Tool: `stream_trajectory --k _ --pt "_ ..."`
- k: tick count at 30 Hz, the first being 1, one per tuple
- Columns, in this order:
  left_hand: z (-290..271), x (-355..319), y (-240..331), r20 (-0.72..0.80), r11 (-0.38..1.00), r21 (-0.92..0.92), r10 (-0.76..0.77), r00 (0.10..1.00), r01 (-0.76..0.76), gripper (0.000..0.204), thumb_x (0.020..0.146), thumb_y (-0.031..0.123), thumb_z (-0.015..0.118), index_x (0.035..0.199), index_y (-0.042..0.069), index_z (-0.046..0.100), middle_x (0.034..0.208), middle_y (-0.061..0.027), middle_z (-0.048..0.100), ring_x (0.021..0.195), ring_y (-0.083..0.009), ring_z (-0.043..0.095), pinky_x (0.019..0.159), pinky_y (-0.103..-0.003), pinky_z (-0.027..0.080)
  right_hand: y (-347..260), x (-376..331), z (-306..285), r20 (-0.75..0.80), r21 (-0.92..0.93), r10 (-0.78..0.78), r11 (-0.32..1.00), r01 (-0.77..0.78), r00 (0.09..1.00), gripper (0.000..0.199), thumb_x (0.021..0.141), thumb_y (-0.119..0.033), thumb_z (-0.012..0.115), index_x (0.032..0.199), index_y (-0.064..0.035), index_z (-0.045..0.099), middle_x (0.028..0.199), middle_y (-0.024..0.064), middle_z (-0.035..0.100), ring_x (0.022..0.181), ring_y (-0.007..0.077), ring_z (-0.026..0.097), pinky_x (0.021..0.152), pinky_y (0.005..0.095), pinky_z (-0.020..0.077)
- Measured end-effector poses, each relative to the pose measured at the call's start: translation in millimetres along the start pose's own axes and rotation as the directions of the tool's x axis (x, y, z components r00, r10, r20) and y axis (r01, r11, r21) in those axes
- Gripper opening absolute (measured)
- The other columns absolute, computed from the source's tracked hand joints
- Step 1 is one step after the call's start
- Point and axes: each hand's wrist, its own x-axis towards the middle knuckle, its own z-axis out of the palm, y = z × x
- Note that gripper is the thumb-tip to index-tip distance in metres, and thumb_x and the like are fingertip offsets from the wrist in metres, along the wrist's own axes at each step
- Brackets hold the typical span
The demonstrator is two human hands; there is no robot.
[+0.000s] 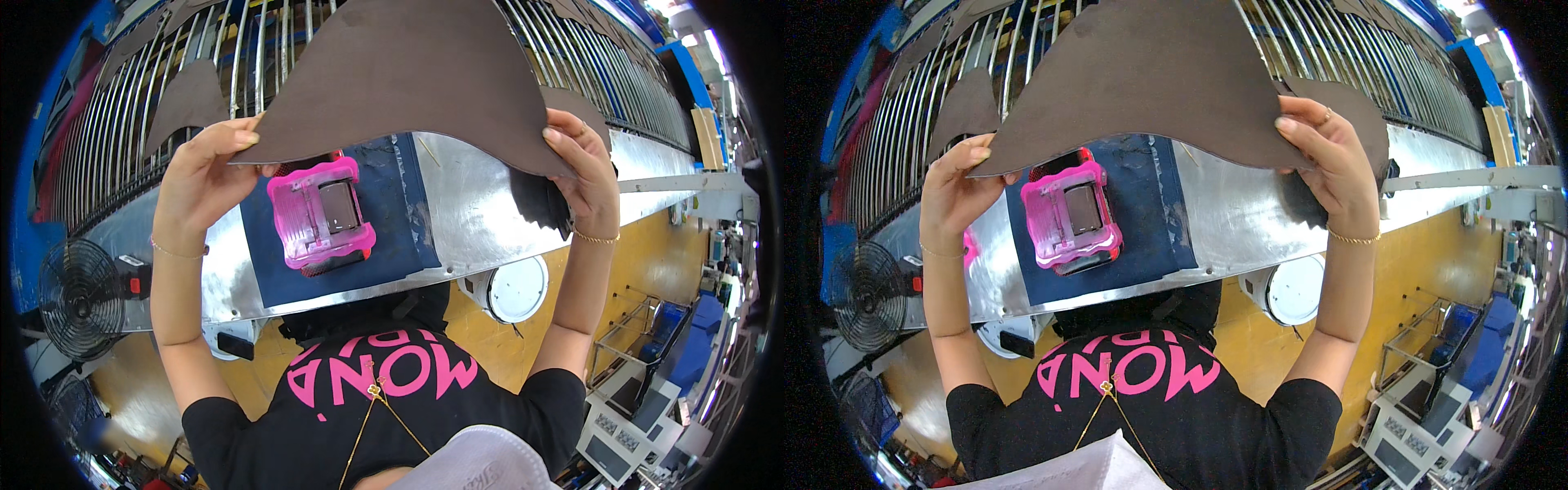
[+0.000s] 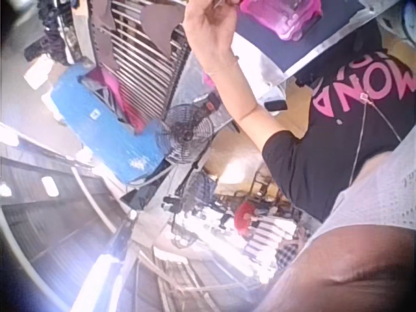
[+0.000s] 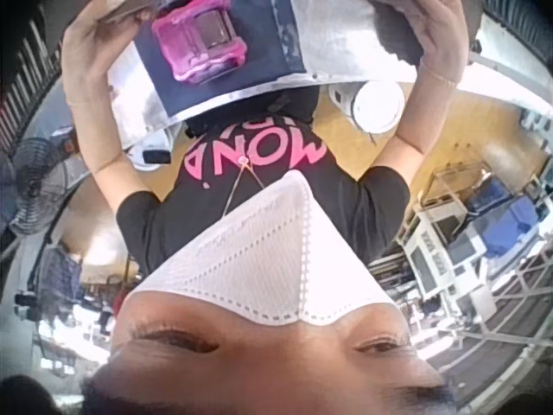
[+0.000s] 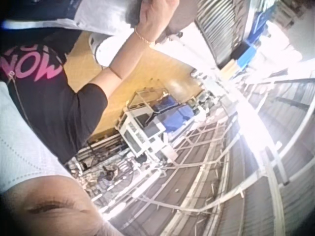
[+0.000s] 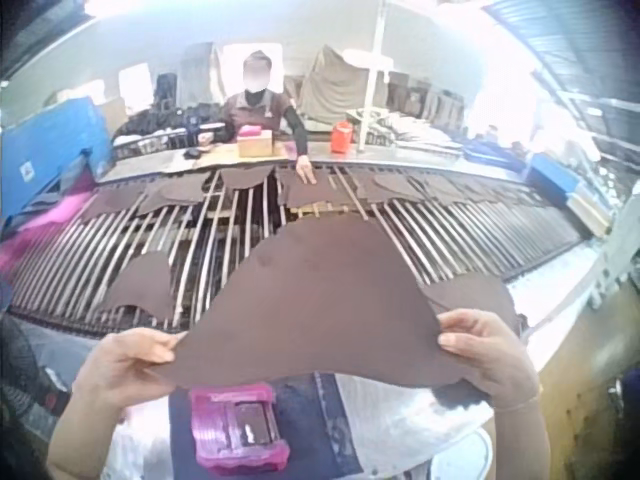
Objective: The person scoops a dark viscous substance from a bucket using a spoon and applies it to a pink plastic mold. They then pick up brown fabric pieces and place them onto the mold, repeating the process of applying the substance and placing fabric.
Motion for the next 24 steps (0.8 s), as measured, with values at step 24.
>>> stream_trajectory --k 24 --pt "-138.4 83.5 -4.8 -0.033 -0.082 0.991 0.619 0.785 0.107 0.024 0.078 0.03 0.071 0.084 0.007 0.074 0.102 -0.0108 0.06 0.1 -0.0296 0.055 0.087 -0.038 0.045 114.6 192.5 31.0 0.052 -0.504 -0.115 0.855 0.125 0.992 0.032 0.091 -0.012 0.063 0.117 0.0059 0.058 0.094 0.0045 0.067 0.085 0.0071 0.06 0.077 0.0203 0.0467"
